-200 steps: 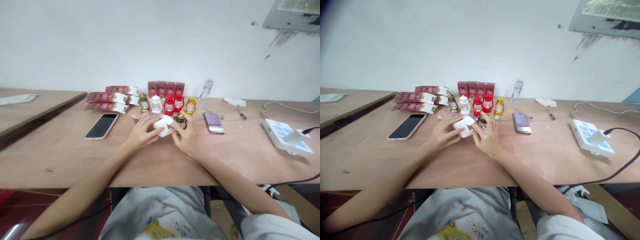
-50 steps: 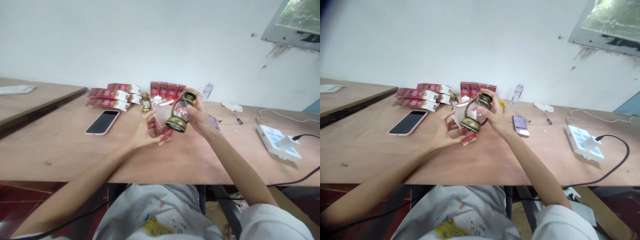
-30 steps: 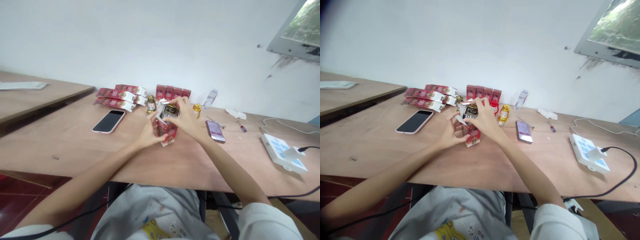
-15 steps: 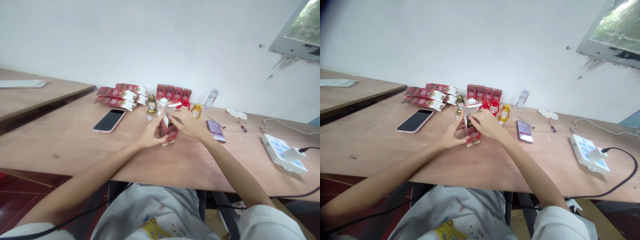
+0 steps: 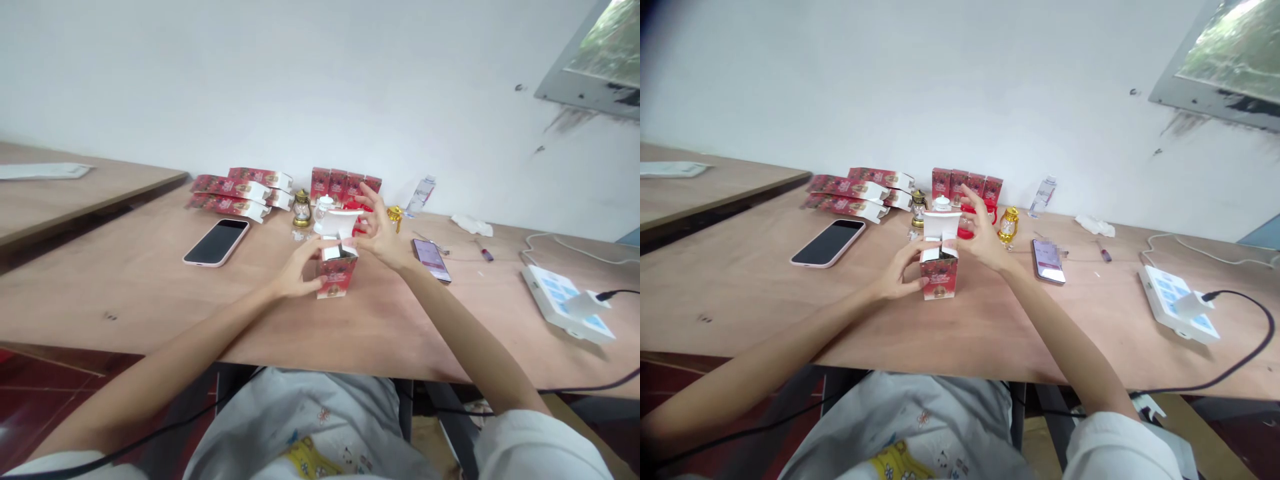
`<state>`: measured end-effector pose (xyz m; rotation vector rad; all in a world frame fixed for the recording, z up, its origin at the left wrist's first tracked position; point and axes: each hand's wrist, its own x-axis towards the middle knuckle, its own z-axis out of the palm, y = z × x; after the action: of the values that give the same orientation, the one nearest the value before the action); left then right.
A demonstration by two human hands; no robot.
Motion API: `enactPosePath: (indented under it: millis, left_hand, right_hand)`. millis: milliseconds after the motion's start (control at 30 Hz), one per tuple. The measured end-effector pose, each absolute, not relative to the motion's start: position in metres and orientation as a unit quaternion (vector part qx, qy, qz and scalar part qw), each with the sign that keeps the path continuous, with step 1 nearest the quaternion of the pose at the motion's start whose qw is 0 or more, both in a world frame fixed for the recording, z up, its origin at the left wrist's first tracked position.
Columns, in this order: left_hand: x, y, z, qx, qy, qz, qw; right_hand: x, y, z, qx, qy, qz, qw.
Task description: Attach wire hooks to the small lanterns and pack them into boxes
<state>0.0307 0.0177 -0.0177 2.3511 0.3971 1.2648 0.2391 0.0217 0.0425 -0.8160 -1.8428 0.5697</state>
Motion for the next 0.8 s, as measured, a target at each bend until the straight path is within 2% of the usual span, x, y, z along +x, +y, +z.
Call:
enactPosePath:
  millis: [233, 467, 600, 700, 800]
  left_hand:
    - [0.036, 0.018, -0.024, 0.833, 0.171, 0.478, 0.219]
    - [0.036, 0.018, -0.019, 0.833, 0.21, 0.447, 0.251]
    - [0.039, 0.019, -0.027, 0.814, 0.216, 0.479, 0.248]
    - [0.043, 0.018, -0.032, 0.771, 0.203, 0.521, 0.305]
    - [0.045, 0.016, -0.032, 0.754, 0.203, 0.501, 0.373]
  right_hand:
    - [0.236, 0.006, 0.045, -0.266, -0.806, 0.318, 0.422]
    - [0.235, -0.006, 0.037, -0.276, -0.837, 0.229, 0.413]
    - [0.231, -0.006, 0.029, -0.272, -0.843, 0.183, 0.426]
    - [0.234, -0.007, 0.026, -0.282, -0.847, 0.162, 0.42]
    - [0.241, -0.009, 0.023, -0.284, -0.874, 0.12, 0.375]
